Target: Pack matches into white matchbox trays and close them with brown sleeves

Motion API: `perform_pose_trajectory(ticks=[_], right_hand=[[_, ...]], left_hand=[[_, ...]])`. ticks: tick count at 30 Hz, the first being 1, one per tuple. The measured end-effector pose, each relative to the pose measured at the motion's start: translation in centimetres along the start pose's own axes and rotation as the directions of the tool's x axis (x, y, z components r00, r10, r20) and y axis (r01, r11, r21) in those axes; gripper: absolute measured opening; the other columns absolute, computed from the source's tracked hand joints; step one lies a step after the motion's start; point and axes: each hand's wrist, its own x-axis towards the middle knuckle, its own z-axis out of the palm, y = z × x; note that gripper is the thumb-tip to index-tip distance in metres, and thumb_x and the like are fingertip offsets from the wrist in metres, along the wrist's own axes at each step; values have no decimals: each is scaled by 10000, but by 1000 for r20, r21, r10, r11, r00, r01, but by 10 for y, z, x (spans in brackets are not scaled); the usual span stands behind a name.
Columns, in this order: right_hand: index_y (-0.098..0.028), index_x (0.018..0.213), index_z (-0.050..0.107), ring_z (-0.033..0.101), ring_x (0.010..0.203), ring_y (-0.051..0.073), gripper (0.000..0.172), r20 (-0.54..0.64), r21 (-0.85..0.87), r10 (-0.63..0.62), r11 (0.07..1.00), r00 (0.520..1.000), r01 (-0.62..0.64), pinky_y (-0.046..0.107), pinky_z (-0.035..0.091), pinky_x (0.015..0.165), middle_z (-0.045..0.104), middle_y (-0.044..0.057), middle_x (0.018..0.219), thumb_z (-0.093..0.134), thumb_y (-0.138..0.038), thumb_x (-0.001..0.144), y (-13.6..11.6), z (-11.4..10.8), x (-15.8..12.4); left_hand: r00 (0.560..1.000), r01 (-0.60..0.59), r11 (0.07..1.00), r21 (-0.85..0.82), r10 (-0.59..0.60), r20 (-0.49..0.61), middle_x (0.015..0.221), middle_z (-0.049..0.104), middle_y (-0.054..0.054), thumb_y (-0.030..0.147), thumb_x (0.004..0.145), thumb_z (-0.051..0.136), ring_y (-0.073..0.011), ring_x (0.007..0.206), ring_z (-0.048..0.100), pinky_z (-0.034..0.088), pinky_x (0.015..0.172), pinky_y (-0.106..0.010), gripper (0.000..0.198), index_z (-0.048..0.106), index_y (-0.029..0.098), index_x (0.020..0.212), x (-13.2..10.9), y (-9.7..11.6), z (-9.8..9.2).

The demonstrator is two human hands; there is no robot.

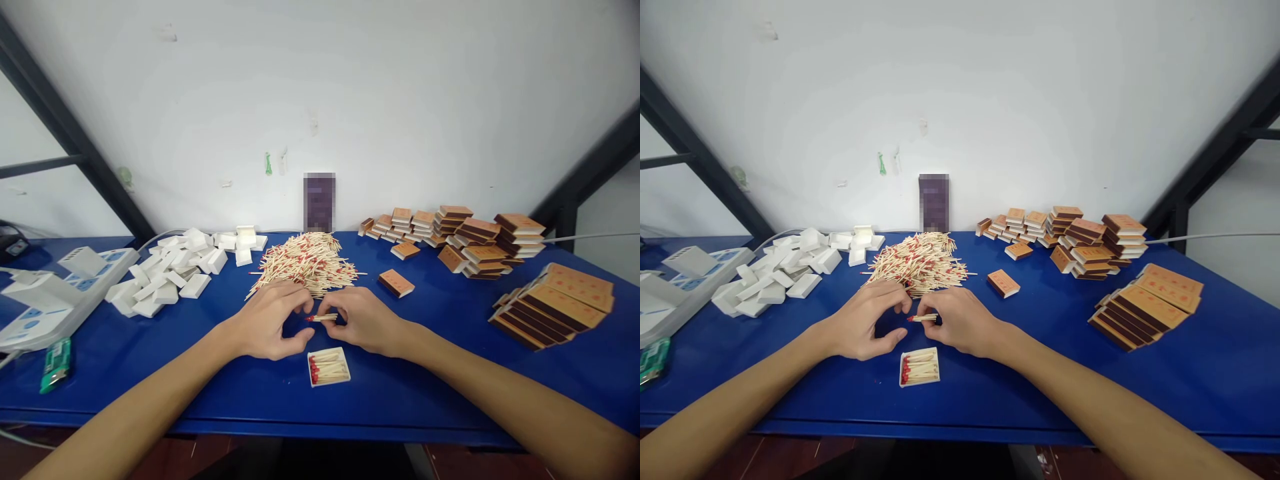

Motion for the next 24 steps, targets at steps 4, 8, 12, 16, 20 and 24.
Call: perform_pose_trajectory(ticks=[4, 8, 12, 16, 20, 24], right_hand=[[-179, 794, 678, 418, 493, 69, 127, 4, 78, 47, 996, 999, -47, 207, 318, 558, 533, -71, 555, 633, -84, 722, -3, -12, 1], [-176, 786, 683, 380, 471, 62, 113, 106, 225, 98, 967, 990, -119, 193, 302, 491, 470, -85, 523, 632, -98, 724, -12, -25, -1], [-184, 800, 701, 412, 490, 70, 117, 249, 295, 72, 944, 966, -147, 192, 317, 467, 496, -77, 535, 652, -121, 714, -25, -30, -6], [-201, 804, 706, 470, 517, 69, 129, 326, 244, 16, 964, 945, -101, 192, 354, 502, 601, -67, 607, 658, -119, 716, -32, -30, -8], [-201, 783, 697, 534, 583, 79, 31, 312, 178, -31, 984, 950, -26, 212, 394, 605, 662, -57, 687, 694, -209, 754, -33, -28, -7], [-202, 802, 695, 564, 635, 94, 75, 298, 153, -53, 988, 953, 7, 223, 404, 653, 682, -49, 738, 696, -178, 731, -33, -28, -8]], left_hand=[[999, -20, 1000, 20, 20, 28, 781, 562, -13, 441, 755, 589, -174, 714, 504, 388, 700, -318, 285, 523, 185, 863, -2, -1, -3], [998, -28, 999, 40, 26, 60, 723, 552, -7, 487, 786, 539, -164, 667, 477, 360, 641, -305, 302, 515, 186, 788, -5, -6, -4], [996, -62, 998, 25, 60, 73, 692, 555, -17, 447, 854, 456, -162, 647, 475, 362, 653, -315, 294, 518, 182, 744, -5, -9, -6], [986, -118, 993, -14, 119, 115, 695, 567, -21, 460, 871, 445, -166, 649, 491, 366, 672, -320, 313, 533, 182, 756, -5, -7, -2], [972, -166, 986, -30, 169, 162, 691, 588, -14, 592, 824, 513, -169, 630, 517, 359, 640, -314, 409, 557, 188, 782, -6, -1, 7], [968, -170, 985, 40, 160, 195, 670, 592, -5, 633, 714, 630, -167, 598, 522, 351, 603, -305, 450, 578, 190, 778, -6, 5, 12]])
